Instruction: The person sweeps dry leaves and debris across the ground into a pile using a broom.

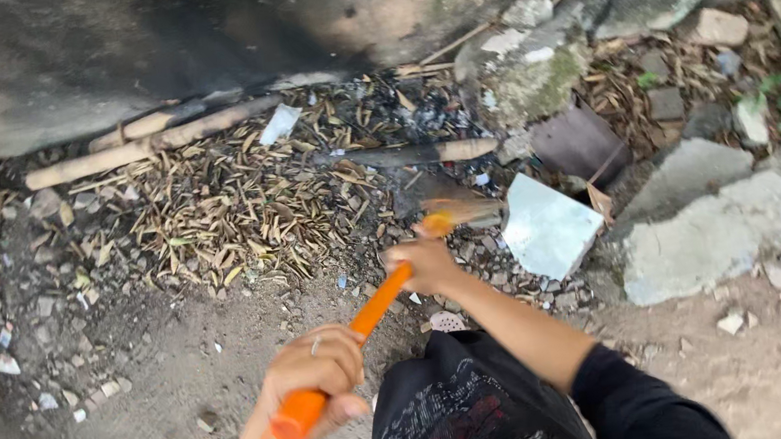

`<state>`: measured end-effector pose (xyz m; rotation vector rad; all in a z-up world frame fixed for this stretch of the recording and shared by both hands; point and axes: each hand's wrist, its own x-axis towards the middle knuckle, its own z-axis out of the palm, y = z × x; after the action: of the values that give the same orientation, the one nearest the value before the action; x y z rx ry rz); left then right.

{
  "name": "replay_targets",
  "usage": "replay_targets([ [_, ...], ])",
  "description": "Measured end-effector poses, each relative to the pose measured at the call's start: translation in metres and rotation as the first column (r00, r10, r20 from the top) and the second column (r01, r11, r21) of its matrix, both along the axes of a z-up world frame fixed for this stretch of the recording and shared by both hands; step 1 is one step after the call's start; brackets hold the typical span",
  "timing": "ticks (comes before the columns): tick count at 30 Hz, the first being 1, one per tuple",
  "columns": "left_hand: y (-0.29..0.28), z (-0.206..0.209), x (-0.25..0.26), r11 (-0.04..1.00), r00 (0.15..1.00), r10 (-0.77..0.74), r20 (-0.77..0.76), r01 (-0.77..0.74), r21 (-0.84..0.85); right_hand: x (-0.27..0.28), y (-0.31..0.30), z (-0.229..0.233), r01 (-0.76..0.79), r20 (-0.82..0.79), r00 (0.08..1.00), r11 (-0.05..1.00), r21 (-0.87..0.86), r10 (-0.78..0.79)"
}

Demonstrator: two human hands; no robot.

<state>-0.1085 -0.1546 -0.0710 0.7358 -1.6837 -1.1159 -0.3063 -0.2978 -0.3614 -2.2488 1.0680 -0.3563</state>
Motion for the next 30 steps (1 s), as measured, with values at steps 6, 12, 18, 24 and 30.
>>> replay_targets([
  [6,0.044,0.05,0.024,0.939,0.913,0.323,0.249,-0.276,-0.207,0.113,-0.009,0.033,-0.196,0.351,0.907,0.97,-0.142,0.234],
  [12,0.083,0.052,0.043,0.95,0.925,0.107,0.364,0.012,-0.311,0.161,0.006,0.115,-0.357,0.356,0.826,0.894,-0.272,0.438],
  [18,0.136,0.084,0.09,0.883,0.946,0.253,0.202,-0.141,-0.448,0.136,0.045,0.135,-0.324,0.316,0.869,0.921,-0.217,0.38],
  [24,0.098,0.025,0.083,0.973,0.973,0.225,-0.05,-0.227,-0.049,0.126,0.06,0.061,-0.199,0.0,0.98,0.98,0.01,0.199],
  [30,0.102,0.07,0.116,0.933,0.939,0.028,0.343,0.098,-0.346,0.161,0.071,0.1,-0.12,0.255,0.956,0.987,-0.106,0.143],
])
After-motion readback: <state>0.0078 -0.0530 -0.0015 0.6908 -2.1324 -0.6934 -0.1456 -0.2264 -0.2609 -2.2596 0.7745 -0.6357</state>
